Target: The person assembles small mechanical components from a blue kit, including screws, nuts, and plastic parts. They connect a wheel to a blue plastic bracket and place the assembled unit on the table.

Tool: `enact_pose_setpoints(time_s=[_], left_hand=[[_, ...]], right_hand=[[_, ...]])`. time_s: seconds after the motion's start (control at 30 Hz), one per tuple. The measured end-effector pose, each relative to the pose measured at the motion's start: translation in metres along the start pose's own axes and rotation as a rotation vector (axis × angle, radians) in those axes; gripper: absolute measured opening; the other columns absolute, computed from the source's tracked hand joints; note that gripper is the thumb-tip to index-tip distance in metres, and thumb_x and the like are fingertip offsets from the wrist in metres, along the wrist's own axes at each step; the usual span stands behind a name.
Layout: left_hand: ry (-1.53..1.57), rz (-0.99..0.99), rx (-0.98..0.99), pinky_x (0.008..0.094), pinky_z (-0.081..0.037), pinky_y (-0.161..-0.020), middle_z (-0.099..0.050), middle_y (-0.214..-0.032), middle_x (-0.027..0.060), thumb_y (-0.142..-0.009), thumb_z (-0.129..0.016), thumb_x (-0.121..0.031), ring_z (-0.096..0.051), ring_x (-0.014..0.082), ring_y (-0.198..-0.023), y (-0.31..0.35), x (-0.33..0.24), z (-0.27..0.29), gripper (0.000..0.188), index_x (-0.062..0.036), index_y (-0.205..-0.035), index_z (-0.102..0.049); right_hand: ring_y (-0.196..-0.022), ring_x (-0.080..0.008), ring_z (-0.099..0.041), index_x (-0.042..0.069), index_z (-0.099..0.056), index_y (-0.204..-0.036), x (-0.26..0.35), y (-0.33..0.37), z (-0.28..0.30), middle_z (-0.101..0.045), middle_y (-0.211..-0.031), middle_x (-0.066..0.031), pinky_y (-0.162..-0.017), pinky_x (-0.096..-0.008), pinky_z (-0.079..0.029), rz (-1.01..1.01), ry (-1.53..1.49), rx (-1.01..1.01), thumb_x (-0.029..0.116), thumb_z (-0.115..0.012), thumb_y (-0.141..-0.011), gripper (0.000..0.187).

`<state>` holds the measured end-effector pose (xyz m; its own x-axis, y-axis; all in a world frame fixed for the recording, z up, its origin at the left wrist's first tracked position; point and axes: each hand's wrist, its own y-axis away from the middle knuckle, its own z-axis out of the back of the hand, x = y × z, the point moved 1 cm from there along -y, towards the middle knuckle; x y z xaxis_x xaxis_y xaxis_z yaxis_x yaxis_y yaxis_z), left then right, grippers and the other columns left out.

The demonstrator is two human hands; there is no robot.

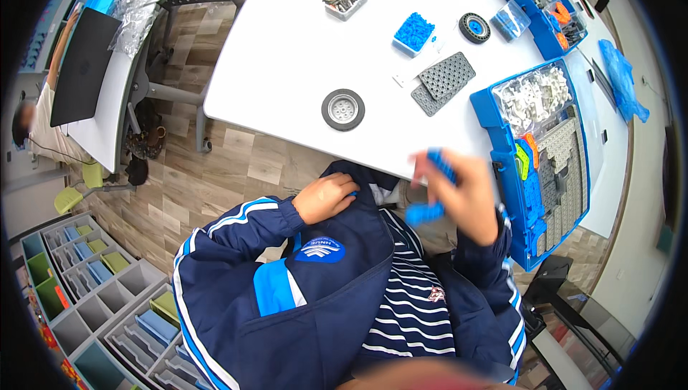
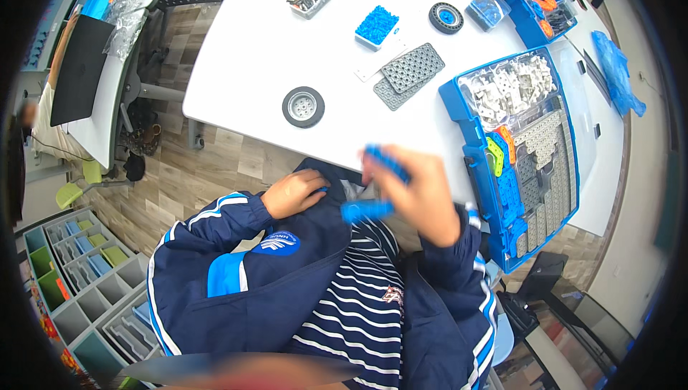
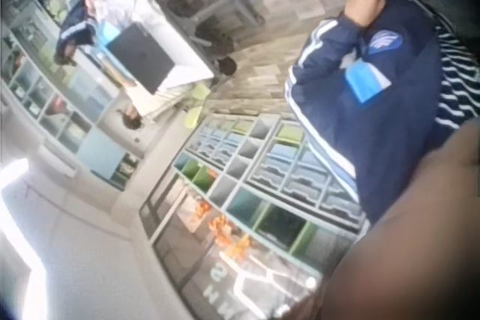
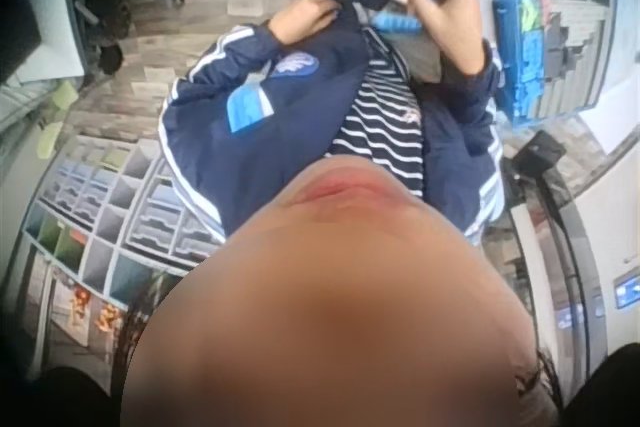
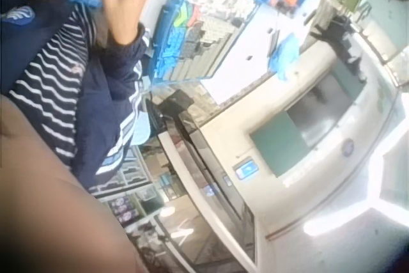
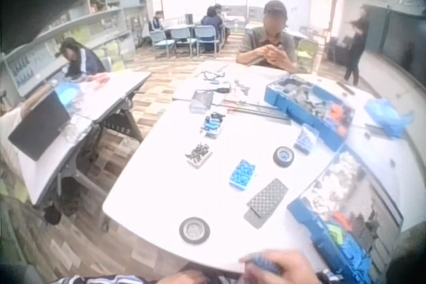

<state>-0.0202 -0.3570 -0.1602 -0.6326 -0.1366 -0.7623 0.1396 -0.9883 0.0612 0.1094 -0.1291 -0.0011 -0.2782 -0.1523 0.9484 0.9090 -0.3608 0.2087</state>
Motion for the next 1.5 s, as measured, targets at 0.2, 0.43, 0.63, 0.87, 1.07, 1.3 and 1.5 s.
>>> enact_pose_setpoints(time_s=[0.2, 0.43, 0.63, 0.87, 1.07, 1.3, 1.5], left_hand=[[0.132, -0.119, 0.001, 0.0443, -0.053, -0.088, -0.065, -0.102, 0.0162, -0.09, -0.068, -0.012, -0.064, 0.0364, -0.099, 0.001, -0.005, 0.009, 0.021, -0.0007, -0.108, -0.066], [0.273, -0.153, 0.02, 0.0413, -0.054, -0.091, -0.069, -0.107, 0.0147, -0.093, -0.069, -0.012, -0.067, 0.0338, -0.102, 0.006, -0.018, 0.009, 0.022, -0.0022, -0.113, -0.067], [0.414, -0.154, -0.021, 0.0366, -0.056, -0.086, -0.071, -0.107, 0.0136, -0.092, -0.072, -0.009, -0.07, 0.0297, -0.098, 0.01, -0.04, 0.052, 0.024, -0.0021, -0.114, -0.069], [0.71, -0.007, -0.48, 0.0332, -0.057, -0.088, -0.073, -0.116, 0.0157, -0.094, -0.069, -0.002, -0.071, 0.0213, -0.102, -0.028, -0.063, 0.129, 0.029, 0.0057, -0.123, -0.067], [0.487, 0.013, -0.853, 0.0297, -0.056, -0.088, -0.071, -0.111, 0.013, -0.095, -0.068, -0.004, -0.07, 0.0199, -0.1, -0.098, -0.042, 0.135, 0.029, 0.0043, -0.124, -0.068], [-0.155, 0.027, -0.847, 0.0351, -0.054, -0.088, -0.073, -0.112, 0.0089, -0.089, -0.074, -0.006, -0.07, 0.0194, -0.099, -0.113, -0.017, 0.149, 0.029, -0.0069, -0.118, -0.074], [-0.175, 0.236, -0.598, 0.0342, -0.051, -0.084, -0.067, -0.118, 0.0088, -0.081, -0.083, -0.016, -0.064, 0.0219, -0.104, -0.065, -0.049, 0.128, 0.049, -0.0077, -0.126, -0.069]], right_hand=[[-0.053, -0.0111, -0.061, 0.003, -0.077, -0.103, 0.037, -0.173, 0.0, -0.062, -0.063, -0.0033, -0.048, -0.0286, -0.048, 0.361, 0.298, -0.425, 0.021, -0.069, -0.095, 0.022], [-0.052, -0.0271, -0.068, -0.003, -0.074, -0.081, 0.052, -0.342, 0.038, -0.067, -0.06, -0.0161, -0.055, -0.0384, -0.055, 0.295, 0.373, -0.466, 0.018, -0.07, -0.082, 0.021], [-0.057, -0.0173, -0.067, -0.01, -0.071, -0.091, 0.058, -0.343, 0.066, -0.07, -0.072, -0.0107, -0.05, -0.0316, -0.053, 0.185, 0.198, -0.533, 0.033, -0.075, -0.092, 0.043], [-0.057, -0.0115, -0.064, -0.003, -0.074, -0.104, 0.07, -0.208, 0.079, -0.073, -0.077, -0.0085, -0.053, -0.0254, -0.051, 0.216, 0.076, -0.395, 0.027, -0.07, -0.096, 0.031], [-0.057, -0.0038, -0.054, 0.0, -0.072, -0.117, 0.039, -0.092, 0.064, -0.071, -0.084, -0.0071, -0.047, -0.0189, -0.039, 0.132, 0.056, -0.433, 0.032, -0.064, -0.102, 0.036], [-0.061, -0.0028, -0.051, -0.002, -0.07, -0.118, 0.001, -0.007, 0.05, -0.068, -0.084, -0.0039, -0.052, -0.0198, -0.04, 0.024, -0.127, -0.33, 0.015, -0.061, -0.103, 0.024], [-0.071, -0.0056, -0.058, -0.001, -0.069, -0.119, -0.048, 0.009, 0.028, -0.071, -0.089, -0.0049, -0.064, -0.0235, -0.047, -0.144, -0.086, -0.282, 0.013, -0.066, -0.099, 0.025]])
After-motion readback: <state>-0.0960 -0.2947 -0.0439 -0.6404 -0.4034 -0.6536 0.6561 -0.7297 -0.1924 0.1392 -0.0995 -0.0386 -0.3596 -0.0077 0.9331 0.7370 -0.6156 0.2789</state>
